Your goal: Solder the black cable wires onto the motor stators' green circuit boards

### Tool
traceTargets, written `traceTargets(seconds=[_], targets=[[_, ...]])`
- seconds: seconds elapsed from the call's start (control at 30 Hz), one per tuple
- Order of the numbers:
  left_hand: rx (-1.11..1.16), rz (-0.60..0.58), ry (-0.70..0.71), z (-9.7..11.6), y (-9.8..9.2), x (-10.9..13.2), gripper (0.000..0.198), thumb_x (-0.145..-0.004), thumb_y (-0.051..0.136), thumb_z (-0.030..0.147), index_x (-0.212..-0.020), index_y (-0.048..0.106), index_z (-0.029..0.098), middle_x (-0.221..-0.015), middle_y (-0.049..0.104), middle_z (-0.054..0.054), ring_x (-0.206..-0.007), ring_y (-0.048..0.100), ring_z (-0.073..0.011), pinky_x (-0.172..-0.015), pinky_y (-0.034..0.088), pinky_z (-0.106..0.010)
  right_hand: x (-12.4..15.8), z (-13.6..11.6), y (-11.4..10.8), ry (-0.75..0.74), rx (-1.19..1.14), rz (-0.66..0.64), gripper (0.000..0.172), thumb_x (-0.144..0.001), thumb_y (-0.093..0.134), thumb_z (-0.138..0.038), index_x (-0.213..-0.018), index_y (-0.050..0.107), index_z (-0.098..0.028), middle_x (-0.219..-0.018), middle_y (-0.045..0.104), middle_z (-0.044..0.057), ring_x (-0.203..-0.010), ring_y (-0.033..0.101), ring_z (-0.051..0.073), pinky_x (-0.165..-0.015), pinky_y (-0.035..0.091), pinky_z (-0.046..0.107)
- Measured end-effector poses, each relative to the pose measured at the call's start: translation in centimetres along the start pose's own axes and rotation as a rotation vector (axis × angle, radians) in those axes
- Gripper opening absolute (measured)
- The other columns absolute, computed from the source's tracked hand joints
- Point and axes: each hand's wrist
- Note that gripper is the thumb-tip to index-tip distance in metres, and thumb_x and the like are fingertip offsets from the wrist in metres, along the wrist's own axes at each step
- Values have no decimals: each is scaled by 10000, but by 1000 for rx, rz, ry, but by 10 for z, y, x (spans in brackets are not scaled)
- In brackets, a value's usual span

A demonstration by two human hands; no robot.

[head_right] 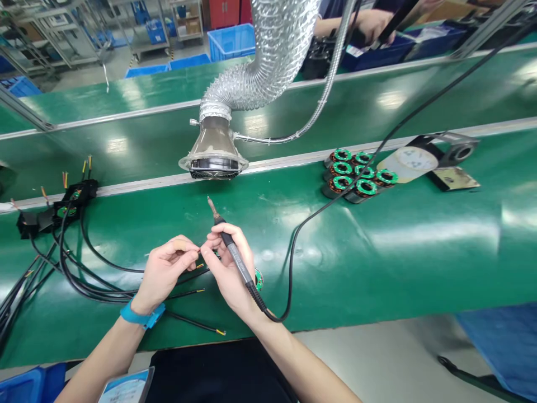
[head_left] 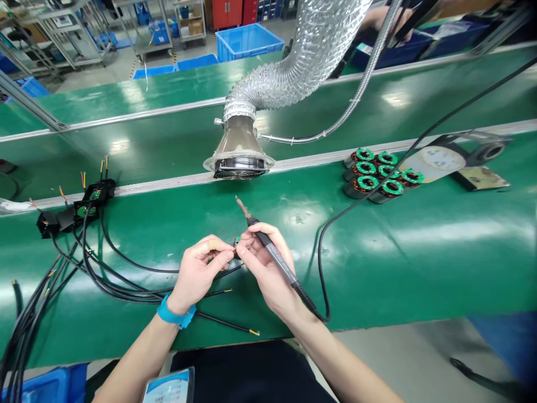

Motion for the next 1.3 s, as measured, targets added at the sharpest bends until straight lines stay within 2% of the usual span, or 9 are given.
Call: traceTargets(seconds=[0.2,0.27,0.37,0.43,0.57,0.7,0.97,1.17,1.3], targets=[[206,-99,-89,4,-10,1,181,-965,750,339,-881,801,186,-842,630,-24,-650,561,-69,-603,458,-184,2,-1,5,-9,-83,-72,304,-933,800,-168,-1154,616,-266,-1035,620,0,-949,637,114,-881,560,221],[267,-178,-158,7,-16,-1,242,-959,756,369,-832,793,166,-816,626,-33,-676,548,-80,-624,441,-192,2,-2,5,-20,-107,-122,311,-937,801,-158,-1157,612,-270,-1038,615,-2,-936,640,116,-865,565,231],[285,-349,-273,11,-24,-2,262,-910,813,378,-792,798,145,-786,645,-49,-691,533,-90,-647,424,-203,0,-4,3,1,-144,-292,311,-964,780,-161,-1182,594,-280,-1016,613,-6,-837,646,119,-793,582,261],[285,-400,-314,11,-26,-3,245,-884,841,370,-792,802,146,-782,654,-51,-705,536,-95,-664,421,-205,1,-5,0,-11,-81,-335,296,-974,772,-165,-1188,601,-277,-1027,620,0,-832,653,126,-801,583,278],[274,-247,-235,6,-20,-3,175,-848,873,310,-800,789,164,-808,628,-23,-778,558,-101,-752,450,-207,8,-2,-1,-140,179,-159,227,-1006,720,-162,-1187,632,-265,-1089,629,22,-951,664,146,-911,555,296],[209,-113,-143,1,-11,-2,176,-864,855,305,-792,776,166,-801,608,-9,-753,552,-88,-732,459,-194,16,7,1,-260,260,-35,264,-993,711,-137,-1202,624,-273,-1107,612,22,-942,669,152,-921,550,316],[-76,128,122,-2,14,4,127,-918,785,267,-824,774,183,-807,642,-20,-756,599,-108,-690,496,-199,19,19,7,-280,338,236,221,-950,758,-170,-1119,631,-236,-1027,620,13,-887,652,150,-836,564,291],[-116,237,159,-10,26,6,138,-936,761,278,-839,762,180,-842,638,-25,-770,622,-116,-685,514,-204,22,24,13,-246,334,322,199,-942,751,-186,-1078,612,-226,-952,598,-1,-822,618,141,-751,549,263],[-108,243,145,-12,25,4,160,-922,777,302,-827,758,173,-841,638,-30,-782,626,-129,-699,523,-219,24,29,16,-281,295,295,196,-951,740,-176,-1086,610,-232,-986,581,-1,-850,616,134,-799,552,268]])
Point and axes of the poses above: each hand's wrist, its own x-axis away from the middle knuckle, its own y-axis out of the palm, z = x × y
